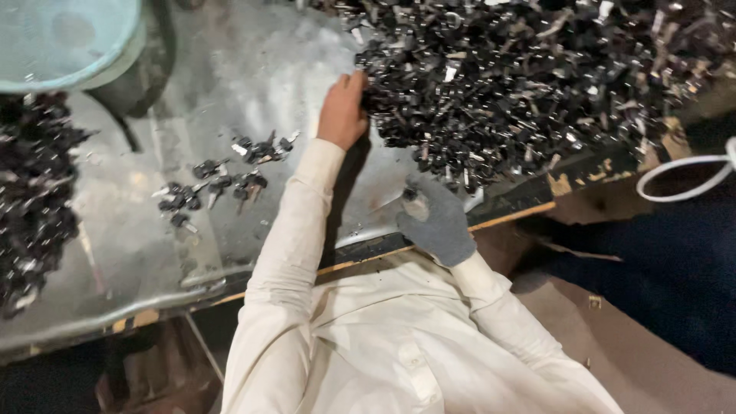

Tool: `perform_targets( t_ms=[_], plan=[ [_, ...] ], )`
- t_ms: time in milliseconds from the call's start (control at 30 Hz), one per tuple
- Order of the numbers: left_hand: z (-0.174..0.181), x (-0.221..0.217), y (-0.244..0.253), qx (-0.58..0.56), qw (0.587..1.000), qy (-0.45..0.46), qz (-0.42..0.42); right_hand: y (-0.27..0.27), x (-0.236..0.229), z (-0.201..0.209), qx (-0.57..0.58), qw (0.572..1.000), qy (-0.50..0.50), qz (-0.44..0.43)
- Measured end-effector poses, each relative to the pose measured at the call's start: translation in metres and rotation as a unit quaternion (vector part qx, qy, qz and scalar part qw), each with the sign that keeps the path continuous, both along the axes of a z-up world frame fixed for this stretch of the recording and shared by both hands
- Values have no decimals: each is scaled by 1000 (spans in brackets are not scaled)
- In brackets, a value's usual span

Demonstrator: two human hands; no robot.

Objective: The person repeatedly picks up individual keys from a large pile on a metal table, briefly handles them, and places them into a smaller pile. The person wears a white long-sleeved shirt and a gray glove on the right hand. The task continues throughout the clip.

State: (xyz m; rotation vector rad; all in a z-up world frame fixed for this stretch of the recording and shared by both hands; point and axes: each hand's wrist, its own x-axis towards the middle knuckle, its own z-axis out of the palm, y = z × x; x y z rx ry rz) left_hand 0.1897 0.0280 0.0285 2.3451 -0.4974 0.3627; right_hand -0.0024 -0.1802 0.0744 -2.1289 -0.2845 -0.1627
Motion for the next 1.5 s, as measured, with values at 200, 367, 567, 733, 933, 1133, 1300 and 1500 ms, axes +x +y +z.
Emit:
perform_targets(
  t_ms=[200,367,567,733,933,1133,1300,1500],
  plan=[
    [52,-121,-18,-252,954,157,-48,-1,17,-15,107,994,-23,2],
    [58,-227,-44,-319,941,112,-32,-5,18,-6,-18,995,36,86],
    [48,-247,-31,-209,977,28,7,-4,7,24,-86,991,59,81],
    [29,-216,-10,-415,899,121,74,-2,3,25,-60,997,2,47],
    [36,-238,-35,-466,868,171,16,10,-3,17,-7,993,37,115],
    [61,-247,-17,-222,961,88,137,14,-7,21,-45,991,42,117],
    [72,-220,-28,-346,936,71,-4,11,10,29,51,991,42,116],
    [29,-147,-25,-82,993,-4,88,8,31,30,-58,998,-38,10]
  ],
)
